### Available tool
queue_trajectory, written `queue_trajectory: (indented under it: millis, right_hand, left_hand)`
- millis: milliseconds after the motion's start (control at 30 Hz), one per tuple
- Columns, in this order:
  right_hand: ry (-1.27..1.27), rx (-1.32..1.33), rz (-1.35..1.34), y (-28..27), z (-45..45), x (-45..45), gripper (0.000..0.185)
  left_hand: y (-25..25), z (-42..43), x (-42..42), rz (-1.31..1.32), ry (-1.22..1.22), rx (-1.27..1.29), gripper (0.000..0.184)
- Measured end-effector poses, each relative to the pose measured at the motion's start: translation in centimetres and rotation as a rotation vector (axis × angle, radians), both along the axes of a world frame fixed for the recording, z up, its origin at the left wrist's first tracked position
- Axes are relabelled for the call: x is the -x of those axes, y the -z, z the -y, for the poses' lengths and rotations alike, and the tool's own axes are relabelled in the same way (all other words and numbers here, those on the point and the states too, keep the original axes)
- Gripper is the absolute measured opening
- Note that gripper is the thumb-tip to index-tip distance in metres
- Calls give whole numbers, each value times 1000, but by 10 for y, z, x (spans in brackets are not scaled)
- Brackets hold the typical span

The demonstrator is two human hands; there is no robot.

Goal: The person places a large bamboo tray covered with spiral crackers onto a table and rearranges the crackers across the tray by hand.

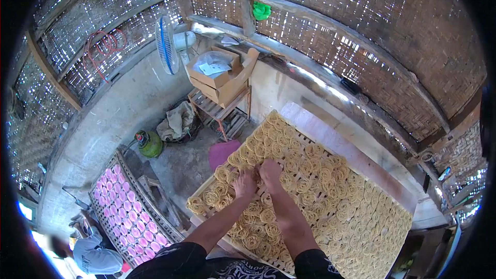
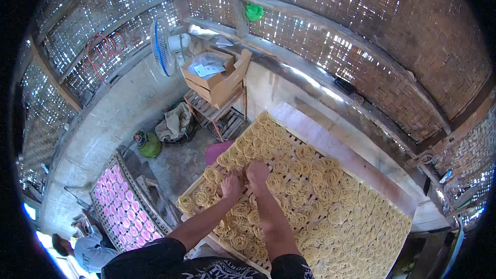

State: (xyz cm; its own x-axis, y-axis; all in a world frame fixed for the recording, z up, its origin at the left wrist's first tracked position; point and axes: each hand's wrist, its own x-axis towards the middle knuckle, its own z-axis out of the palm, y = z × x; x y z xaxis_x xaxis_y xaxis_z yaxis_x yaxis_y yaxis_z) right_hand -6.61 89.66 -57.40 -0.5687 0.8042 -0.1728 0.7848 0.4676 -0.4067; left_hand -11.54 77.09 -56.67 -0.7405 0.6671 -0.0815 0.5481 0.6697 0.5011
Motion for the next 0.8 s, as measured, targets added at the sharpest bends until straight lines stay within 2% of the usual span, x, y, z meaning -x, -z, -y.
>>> queue_trajectory:
  millis: [100, 200, 267, 300, 400, 467, 567, 600, 700, 767, 800]
  right_hand:
    - [62, 11, -8, -10, -1, -3, 45]
    - [91, -24, -111, -11, -4, -18, 36]
    - [150, -56, -206, -11, -3, -22, 35]
    - [181, -67, -253, -12, -1, -24, 35]
    - [116, 39, 78, -34, 3, -6, 44]
    - [95, 22, 67, -28, 1, 2, 47]
    - [-18, -45, 45, 18, -15, 8, 49]
    - [-76, -78, 42, 20, -22, 4, 49]
    - [140, 93, -177, 7, -33, -31, 39]
    - [383, 475, -582, -7, -27, -57, 31]
    - [502, 662, -788, -23, -22, -65, 27]
  left_hand:
    - [6, -3, -3, 59, -34, -53, 23]
    - [-2, -5, 0, 65, 9, -85, 24]
    - [-6, -5, 4, 119, 84, -105, 25]
    - [-4, -8, 0, 129, 48, -135, 24]
    - [2, -15, -13, 159, -38, -219, 22]
    - [4, -15, -14, 197, -71, -269, 20]
    - [4, -12, -12, 214, -25, -521, 18]
    - [-4, -11, -10, 227, -27, -492, 18]
    - [-36, 3, -4, 226, -14, -431, 18]
    - [-67, 17, 0, 143, 59, -427, 18]
    - [-55, 18, 3, 47, 140, -451, 19]
